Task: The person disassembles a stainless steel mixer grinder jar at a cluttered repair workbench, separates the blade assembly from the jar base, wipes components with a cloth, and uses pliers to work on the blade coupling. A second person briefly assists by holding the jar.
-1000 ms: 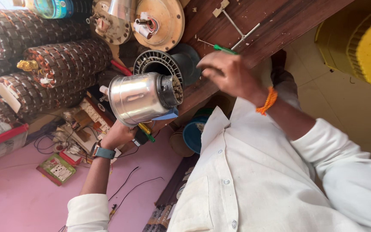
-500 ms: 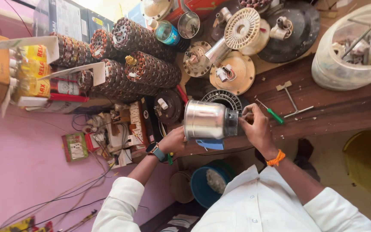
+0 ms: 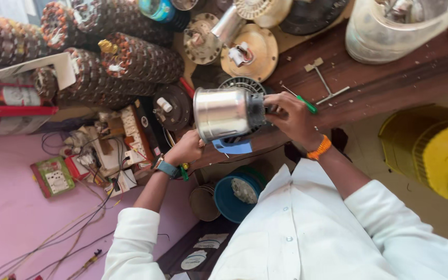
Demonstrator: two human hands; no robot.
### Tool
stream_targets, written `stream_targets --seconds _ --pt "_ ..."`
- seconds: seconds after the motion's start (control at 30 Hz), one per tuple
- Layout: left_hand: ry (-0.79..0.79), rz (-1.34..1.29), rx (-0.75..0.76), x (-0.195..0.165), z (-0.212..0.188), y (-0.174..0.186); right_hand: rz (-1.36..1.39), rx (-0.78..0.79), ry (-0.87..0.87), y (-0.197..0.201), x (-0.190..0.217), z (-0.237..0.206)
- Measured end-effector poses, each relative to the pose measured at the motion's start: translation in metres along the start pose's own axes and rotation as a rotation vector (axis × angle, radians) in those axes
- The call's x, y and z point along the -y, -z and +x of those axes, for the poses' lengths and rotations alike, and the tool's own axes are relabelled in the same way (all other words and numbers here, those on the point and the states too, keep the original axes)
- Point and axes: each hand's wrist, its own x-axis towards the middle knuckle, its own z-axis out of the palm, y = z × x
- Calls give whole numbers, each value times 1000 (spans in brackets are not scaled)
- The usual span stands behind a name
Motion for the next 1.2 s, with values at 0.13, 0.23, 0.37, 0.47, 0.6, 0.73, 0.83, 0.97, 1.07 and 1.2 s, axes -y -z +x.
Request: stream_targets --seconds 0.13,0.23,0.37,0.47,0.6,0.73,0.83,0.97,1.07,1.2 --pt "-89 25 -9 -1 -1 0 -31 -8 7 -3 -13 -2" --pt "-64 64 4 -1 -2 -2 35 28 100 -1 -25 -5" --pt "11 97 40 -1 -2 -2 -125 30 87 -3 -33 -8" --pt "43 80 20 -4 -2 -1 -97 1 -120 -13 -26 -2" --pt "-32 60 -15 -16 0 3 134 -15 -317 -20 -11 23" --pt "126 72 45 -24 3 9 44 -73 -229 -4 5 31" --pt "123 10 60 -25 4 11 18 17 -164 11 14 21" --pt "123 -50 81 -23 4 10 29 49 -18 18 8 21" --pt "153 -28 83 -21 4 8 -100 10 194 14 -1 26" --pt "35 33 1 -15 2 1 100 -32 -236 -4 -9 21"
